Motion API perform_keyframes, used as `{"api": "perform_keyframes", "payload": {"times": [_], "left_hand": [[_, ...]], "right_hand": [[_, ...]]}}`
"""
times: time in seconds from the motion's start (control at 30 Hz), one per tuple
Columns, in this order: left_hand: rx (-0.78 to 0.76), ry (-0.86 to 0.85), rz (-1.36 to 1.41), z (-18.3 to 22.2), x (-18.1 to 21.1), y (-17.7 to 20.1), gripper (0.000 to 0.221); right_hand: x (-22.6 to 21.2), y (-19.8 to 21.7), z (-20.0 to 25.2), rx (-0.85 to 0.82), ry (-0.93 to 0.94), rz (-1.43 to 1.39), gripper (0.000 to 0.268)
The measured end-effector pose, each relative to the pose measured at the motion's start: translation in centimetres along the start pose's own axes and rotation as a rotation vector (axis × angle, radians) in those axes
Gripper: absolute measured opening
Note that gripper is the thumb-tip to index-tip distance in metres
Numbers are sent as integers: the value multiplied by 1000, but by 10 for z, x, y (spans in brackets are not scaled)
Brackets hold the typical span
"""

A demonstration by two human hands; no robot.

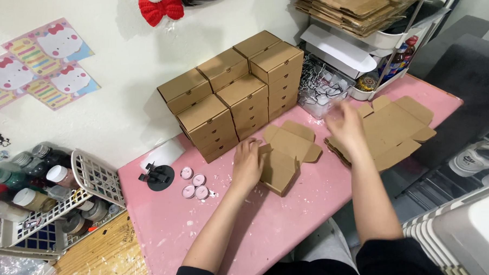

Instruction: The person assembles cardboard boxes, fills each with shredded paper and a small pink item in a plastic bag, and then closes the boxes.

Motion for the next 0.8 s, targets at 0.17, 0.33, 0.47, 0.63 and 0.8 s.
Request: {"api": "perform_keyframes", "payload": {"times": [0.17, 0.33, 0.47, 0.63, 0.8], "left_hand": [[-455, 37, -101, -4, 54, 8, 57], [-563, -71, -301, -2, 48, -32, 71], [-578, 15, -260, -8, 22, -54, 46], [-651, -13, -405, -24, 5, -61, 44], [-634, 12, -346, -53, 50, -29, 70]], "right_hand": [[115, -79, -115, -105, 47, 145, 56], [196, -157, -166, -361, 220, 354, 79], [236, -185, -174, -557, 170, 356, 73], [223, -151, -179, -567, -27, 336, 37], [144, -59, -186, -402, 34, 96, 23]]}}
Point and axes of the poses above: each hand's wrist, its own z-axis away from the middle knuckle, its own y-axis out of the back of the hand, x = y × z, the point moved 3 cm from there along -z, towards the middle knuckle, and after that the axes turned 14 degrees about y, right-handed, at the moved point
